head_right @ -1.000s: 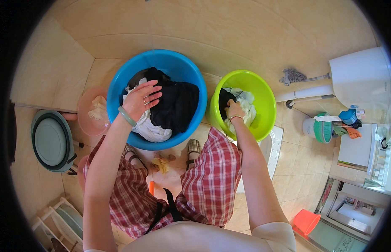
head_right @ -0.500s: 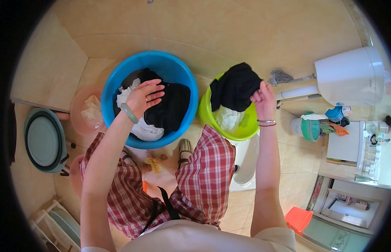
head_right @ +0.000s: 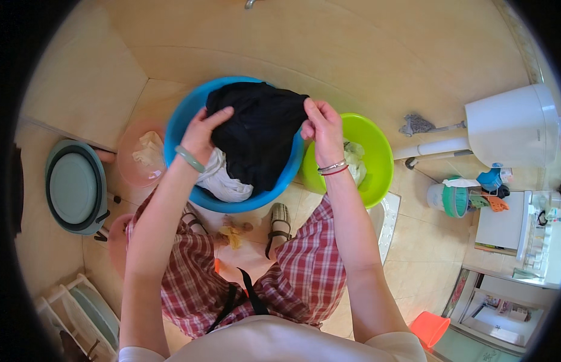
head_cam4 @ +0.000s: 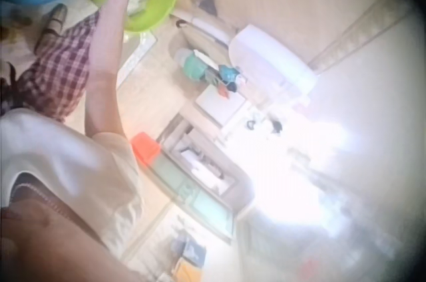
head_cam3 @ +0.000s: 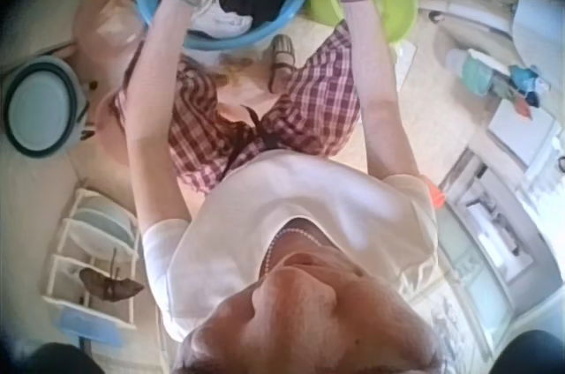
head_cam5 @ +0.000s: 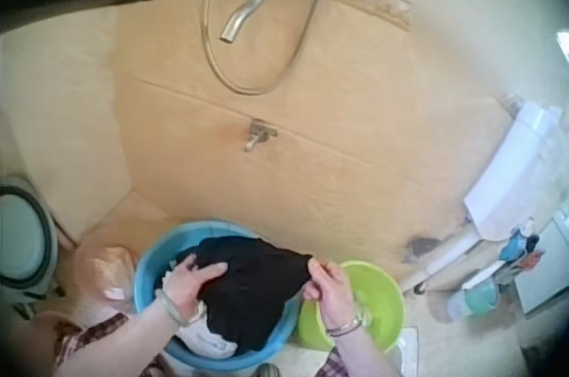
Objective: The person transfers various clothes from a green bucket into a blue basin. They then fill the green bucket with water from a wall-mounted tap and pour it into the blue basin. Finally, the person washes the clothes by hand in the blue basin, agitating and rinsing them in the water.
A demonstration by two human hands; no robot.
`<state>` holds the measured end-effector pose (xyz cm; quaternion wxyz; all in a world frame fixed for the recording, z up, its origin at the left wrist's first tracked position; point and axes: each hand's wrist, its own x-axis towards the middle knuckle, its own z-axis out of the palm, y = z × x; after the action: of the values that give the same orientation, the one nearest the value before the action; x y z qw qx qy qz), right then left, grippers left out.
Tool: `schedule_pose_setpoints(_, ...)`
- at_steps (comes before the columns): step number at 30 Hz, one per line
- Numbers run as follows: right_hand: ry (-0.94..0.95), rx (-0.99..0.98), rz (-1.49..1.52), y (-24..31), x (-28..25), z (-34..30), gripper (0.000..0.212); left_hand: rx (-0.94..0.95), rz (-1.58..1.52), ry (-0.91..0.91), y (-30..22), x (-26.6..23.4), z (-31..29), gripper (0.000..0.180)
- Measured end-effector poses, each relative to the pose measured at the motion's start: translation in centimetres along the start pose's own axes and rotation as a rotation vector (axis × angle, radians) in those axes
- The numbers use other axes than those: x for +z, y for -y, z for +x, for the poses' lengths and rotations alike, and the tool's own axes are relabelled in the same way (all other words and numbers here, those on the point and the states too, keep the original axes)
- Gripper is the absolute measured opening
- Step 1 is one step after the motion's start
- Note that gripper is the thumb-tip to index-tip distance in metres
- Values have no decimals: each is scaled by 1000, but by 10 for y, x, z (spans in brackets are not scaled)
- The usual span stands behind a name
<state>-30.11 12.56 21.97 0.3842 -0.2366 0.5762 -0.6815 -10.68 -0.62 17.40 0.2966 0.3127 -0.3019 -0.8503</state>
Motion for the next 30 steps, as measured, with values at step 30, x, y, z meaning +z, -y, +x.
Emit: schedule_pose_setpoints(30, 93, 74, -122, -27, 0, 33, 27, -12, 595, -10, -49, -24, 4, 40)
